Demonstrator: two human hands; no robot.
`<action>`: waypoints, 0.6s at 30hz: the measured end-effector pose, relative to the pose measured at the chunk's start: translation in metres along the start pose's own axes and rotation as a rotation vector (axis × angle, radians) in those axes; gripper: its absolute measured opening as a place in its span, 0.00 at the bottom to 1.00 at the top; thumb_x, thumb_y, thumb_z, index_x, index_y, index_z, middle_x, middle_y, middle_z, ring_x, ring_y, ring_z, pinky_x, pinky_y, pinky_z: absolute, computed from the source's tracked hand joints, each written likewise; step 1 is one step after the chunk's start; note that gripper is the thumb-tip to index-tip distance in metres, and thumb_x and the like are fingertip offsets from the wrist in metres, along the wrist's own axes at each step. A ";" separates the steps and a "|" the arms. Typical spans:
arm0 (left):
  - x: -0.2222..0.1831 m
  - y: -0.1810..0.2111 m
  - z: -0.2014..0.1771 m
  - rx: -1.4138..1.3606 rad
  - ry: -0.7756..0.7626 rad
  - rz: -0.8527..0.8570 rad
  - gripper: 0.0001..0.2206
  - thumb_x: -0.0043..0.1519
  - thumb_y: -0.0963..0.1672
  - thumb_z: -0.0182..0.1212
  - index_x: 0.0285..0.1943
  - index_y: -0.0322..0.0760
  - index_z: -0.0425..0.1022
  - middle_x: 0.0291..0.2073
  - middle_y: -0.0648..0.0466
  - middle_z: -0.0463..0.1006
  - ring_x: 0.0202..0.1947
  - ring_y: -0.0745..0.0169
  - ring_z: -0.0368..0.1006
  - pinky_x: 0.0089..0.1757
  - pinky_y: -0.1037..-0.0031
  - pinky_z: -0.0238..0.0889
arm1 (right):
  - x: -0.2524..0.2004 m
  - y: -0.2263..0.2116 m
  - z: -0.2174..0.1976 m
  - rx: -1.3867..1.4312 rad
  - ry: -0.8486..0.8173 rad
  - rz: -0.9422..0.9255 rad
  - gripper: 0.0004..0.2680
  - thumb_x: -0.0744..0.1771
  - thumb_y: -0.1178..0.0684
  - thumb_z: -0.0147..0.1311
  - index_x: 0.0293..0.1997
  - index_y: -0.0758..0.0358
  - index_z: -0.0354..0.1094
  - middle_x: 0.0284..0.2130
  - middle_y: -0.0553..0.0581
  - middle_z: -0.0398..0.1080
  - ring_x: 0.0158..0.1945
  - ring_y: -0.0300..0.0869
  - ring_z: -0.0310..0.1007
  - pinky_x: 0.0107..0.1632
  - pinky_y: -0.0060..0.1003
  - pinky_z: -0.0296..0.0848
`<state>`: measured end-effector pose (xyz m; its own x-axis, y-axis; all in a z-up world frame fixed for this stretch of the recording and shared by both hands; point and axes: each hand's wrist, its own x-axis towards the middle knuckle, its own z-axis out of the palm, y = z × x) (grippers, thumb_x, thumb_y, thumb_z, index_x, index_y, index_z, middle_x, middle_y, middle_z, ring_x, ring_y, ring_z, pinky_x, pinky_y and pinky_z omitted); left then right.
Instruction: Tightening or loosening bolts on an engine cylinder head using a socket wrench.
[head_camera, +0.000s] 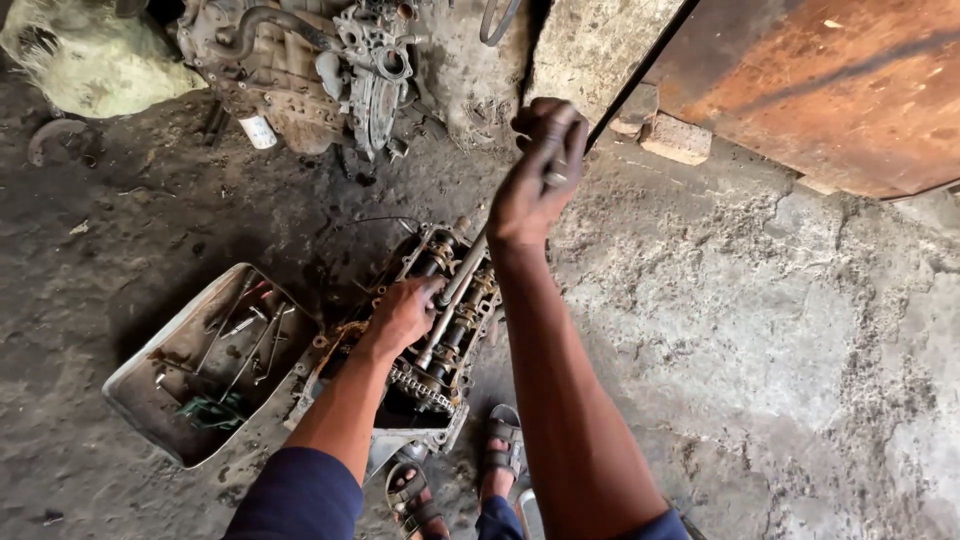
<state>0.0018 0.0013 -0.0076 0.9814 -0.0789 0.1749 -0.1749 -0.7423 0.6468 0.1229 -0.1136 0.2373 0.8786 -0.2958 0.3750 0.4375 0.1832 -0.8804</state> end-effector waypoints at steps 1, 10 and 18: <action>-0.001 -0.001 0.001 0.000 -0.002 -0.001 0.26 0.54 0.30 0.67 0.64 0.29 0.72 0.52 0.37 0.80 0.32 0.55 0.85 0.25 0.78 0.82 | 0.003 -0.011 -0.002 0.000 0.001 0.002 0.17 0.69 0.30 0.39 0.39 0.51 0.65 0.32 0.48 0.69 0.38 0.38 0.69 0.51 0.40 0.73; -0.001 0.011 -0.008 0.028 -0.053 -0.087 0.24 0.58 0.29 0.60 0.64 0.32 0.73 0.47 0.38 0.81 0.21 0.63 0.78 0.16 0.78 0.72 | 0.063 -0.046 -0.027 0.218 -0.172 1.028 0.20 0.58 0.25 0.48 0.24 0.52 0.56 0.17 0.46 0.56 0.24 0.40 0.58 0.43 0.45 0.69; -0.001 0.007 -0.002 0.044 -0.059 -0.092 0.23 0.60 0.30 0.58 0.65 0.32 0.72 0.50 0.39 0.80 0.17 0.67 0.75 0.14 0.80 0.68 | 0.083 -0.007 -0.047 -1.074 -0.794 -0.923 0.15 0.73 0.37 0.58 0.35 0.52 0.65 0.25 0.45 0.69 0.27 0.35 0.64 0.45 0.37 0.64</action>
<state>-0.0008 -0.0025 -0.0024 0.9963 -0.0471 0.0720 -0.0818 -0.7769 0.6243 0.1835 -0.1836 0.2607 0.4280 0.6671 0.6098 0.8149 -0.5766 0.0588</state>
